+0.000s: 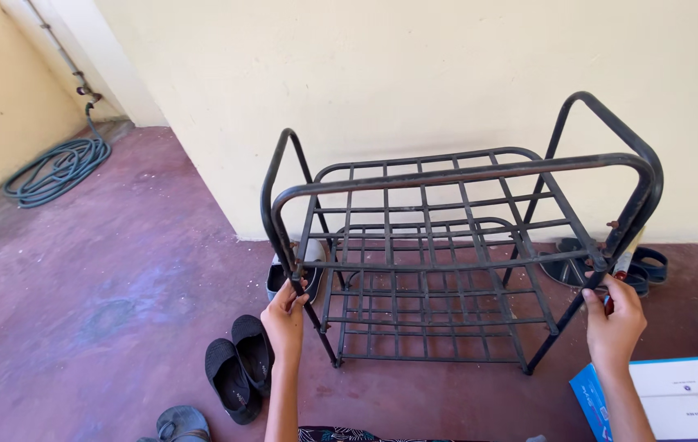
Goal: The person uses a brush to clean a metal shoe rack. They systematically brush the grid and frame of the rack, repositioning it to access different areas.
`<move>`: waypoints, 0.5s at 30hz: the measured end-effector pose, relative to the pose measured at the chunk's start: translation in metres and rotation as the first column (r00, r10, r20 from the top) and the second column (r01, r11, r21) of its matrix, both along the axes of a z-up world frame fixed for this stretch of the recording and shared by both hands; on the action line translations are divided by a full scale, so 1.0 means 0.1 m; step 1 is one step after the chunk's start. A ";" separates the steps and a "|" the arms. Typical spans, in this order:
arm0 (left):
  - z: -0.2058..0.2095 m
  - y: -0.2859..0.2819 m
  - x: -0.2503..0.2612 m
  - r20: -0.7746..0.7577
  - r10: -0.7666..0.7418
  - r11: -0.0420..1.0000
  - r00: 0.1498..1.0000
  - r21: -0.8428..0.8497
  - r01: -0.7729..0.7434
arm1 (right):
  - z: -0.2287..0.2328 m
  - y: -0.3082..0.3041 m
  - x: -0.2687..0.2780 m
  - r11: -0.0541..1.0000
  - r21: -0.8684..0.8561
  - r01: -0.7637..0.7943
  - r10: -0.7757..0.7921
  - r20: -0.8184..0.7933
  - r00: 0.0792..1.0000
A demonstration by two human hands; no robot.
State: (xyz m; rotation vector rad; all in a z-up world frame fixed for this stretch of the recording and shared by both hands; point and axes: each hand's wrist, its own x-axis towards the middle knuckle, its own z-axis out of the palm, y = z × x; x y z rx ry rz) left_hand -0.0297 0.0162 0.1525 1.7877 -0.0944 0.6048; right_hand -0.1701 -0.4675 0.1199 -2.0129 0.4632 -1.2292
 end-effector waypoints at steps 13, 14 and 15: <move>0.06 -0.09 0.47 0.047 0.066 0.996 0.997 0.060 -0.069 | -0.18 -0.12 0.37 0.989 -0.120 0.083 -0.066 0.138 0.988; 0.04 -0.10 0.45 0.057 0.058 0.998 0.997 0.036 -0.060 | -0.24 -0.15 0.34 0.988 -0.130 0.086 -0.068 0.141 0.988; 0.03 -0.09 0.44 0.071 0.051 0.999 0.996 0.013 -0.052 | -0.29 -0.17 0.31 0.986 -0.139 0.089 -0.068 0.148 0.987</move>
